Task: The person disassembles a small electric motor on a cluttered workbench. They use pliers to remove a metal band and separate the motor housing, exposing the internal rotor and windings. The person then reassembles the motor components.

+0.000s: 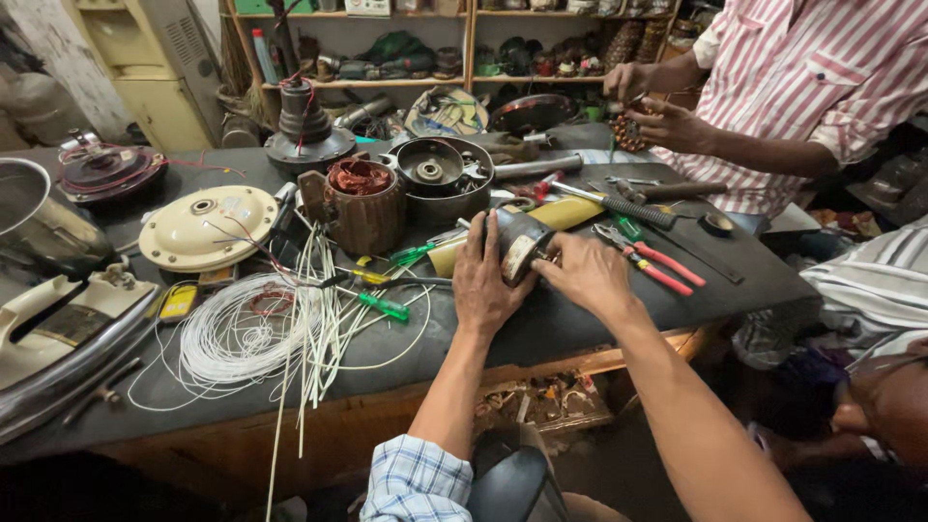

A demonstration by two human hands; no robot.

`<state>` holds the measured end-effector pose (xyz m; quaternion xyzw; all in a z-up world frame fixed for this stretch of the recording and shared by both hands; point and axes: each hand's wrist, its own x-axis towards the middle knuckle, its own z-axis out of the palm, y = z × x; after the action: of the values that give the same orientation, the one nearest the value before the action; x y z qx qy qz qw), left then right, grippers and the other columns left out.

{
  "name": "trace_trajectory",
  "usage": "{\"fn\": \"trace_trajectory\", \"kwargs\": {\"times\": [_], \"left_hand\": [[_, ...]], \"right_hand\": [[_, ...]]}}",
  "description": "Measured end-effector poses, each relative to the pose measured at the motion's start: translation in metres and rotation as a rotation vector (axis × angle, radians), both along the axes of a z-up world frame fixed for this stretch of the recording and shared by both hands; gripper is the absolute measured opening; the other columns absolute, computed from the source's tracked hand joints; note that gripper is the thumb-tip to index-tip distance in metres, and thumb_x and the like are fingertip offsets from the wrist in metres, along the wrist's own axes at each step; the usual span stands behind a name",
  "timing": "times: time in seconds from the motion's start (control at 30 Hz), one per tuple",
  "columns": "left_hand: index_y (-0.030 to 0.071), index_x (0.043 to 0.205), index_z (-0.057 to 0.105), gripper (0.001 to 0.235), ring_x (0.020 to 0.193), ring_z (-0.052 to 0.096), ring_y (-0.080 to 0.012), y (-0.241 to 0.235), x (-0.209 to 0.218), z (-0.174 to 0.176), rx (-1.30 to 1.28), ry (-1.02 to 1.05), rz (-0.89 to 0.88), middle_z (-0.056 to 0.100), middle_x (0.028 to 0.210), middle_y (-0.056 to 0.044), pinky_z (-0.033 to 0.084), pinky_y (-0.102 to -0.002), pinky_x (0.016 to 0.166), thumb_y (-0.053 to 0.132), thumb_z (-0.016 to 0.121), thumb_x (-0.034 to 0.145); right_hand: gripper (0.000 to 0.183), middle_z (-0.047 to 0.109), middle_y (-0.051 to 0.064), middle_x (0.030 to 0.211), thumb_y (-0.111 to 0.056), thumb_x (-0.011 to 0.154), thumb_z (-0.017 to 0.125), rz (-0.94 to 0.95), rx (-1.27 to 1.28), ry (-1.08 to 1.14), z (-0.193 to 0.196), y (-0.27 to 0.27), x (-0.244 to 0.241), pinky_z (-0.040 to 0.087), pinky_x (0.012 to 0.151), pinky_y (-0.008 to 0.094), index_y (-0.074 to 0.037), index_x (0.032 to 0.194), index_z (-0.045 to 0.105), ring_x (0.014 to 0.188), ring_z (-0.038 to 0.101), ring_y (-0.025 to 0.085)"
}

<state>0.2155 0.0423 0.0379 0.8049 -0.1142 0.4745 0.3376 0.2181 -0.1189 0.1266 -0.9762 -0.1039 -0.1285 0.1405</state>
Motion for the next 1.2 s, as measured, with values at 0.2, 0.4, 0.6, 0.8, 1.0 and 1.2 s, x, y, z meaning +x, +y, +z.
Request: {"fn": "trace_trajectory", "kwargs": {"times": [0.2, 0.4, 0.6, 0.8, 1.0, 1.2], "left_hand": [[0.006, 0.158, 0.036, 0.105, 0.125, 0.055, -0.0440, -0.002, -0.001, 0.000, -0.032, -0.001, -0.002, 0.044, 0.156, -0.019, 0.047, -0.051, 0.105, 0.050, 0.086, 0.076], [0.007, 0.157, 0.037, 0.106, 0.125, 0.055, -0.0446, -0.001, -0.002, -0.001, -0.013, -0.041, 0.022, 0.043, 0.156, -0.018, 0.046, -0.051, 0.104, 0.046, 0.086, 0.071], [0.006, 0.156, 0.037, 0.103, 0.121, 0.055, -0.0442, -0.001, -0.002, -0.001, -0.010, -0.043, 0.007, 0.043, 0.156, -0.019, 0.048, -0.051, 0.101, 0.044, 0.086, 0.074], [0.008, 0.156, 0.038, 0.100, 0.119, 0.056, -0.0442, -0.002, -0.003, 0.000, -0.019, -0.036, 0.025, 0.045, 0.156, -0.018, 0.050, -0.050, 0.100, 0.044, 0.086, 0.076], [0.006, 0.157, 0.037, 0.105, 0.118, 0.056, -0.0455, -0.001, 0.000, -0.002, -0.030, -0.032, -0.008, 0.046, 0.155, -0.020, 0.049, -0.051, 0.099, 0.041, 0.086, 0.072], [0.005, 0.155, 0.038, 0.103, 0.120, 0.056, -0.0458, -0.002, -0.001, 0.002, -0.013, -0.030, 0.014, 0.045, 0.154, -0.020, 0.048, -0.051, 0.101, 0.039, 0.087, 0.071]], "right_hand": [[0.039, 0.079, 0.011, 0.089, -0.053, 0.094, 0.061, 0.027, 0.027, -0.039, -0.003, 0.000, -0.006, 0.055, 0.083, 0.052, -0.021, 0.106, 0.079, 0.093, 0.073, 0.037], [0.044, 0.076, 0.014, 0.090, -0.054, 0.084, 0.067, 0.007, -0.060, -0.125, -0.007, -0.002, -0.002, 0.055, 0.077, 0.052, -0.016, 0.103, 0.077, 0.089, 0.072, 0.039], [0.045, 0.082, 0.011, 0.089, -0.057, 0.095, 0.057, 0.026, 0.105, 0.057, -0.006, -0.006, 0.000, 0.057, 0.083, 0.049, -0.019, 0.099, 0.080, 0.091, 0.075, 0.034], [0.046, 0.076, 0.016, 0.090, -0.056, 0.083, 0.069, -0.013, -0.062, -0.124, -0.005, 0.002, -0.003, 0.055, 0.079, 0.053, -0.015, 0.103, 0.075, 0.089, 0.072, 0.039], [0.034, 0.081, 0.010, 0.088, -0.049, 0.097, 0.061, 0.078, 0.074, -0.020, -0.009, -0.002, -0.009, 0.056, 0.084, 0.052, -0.019, 0.102, 0.076, 0.089, 0.074, 0.035], [0.041, 0.075, 0.016, 0.087, -0.047, 0.081, 0.074, 0.023, 0.051, -0.237, -0.009, 0.005, -0.013, 0.055, 0.072, 0.054, -0.011, 0.100, 0.073, 0.084, 0.071, 0.041]]}}
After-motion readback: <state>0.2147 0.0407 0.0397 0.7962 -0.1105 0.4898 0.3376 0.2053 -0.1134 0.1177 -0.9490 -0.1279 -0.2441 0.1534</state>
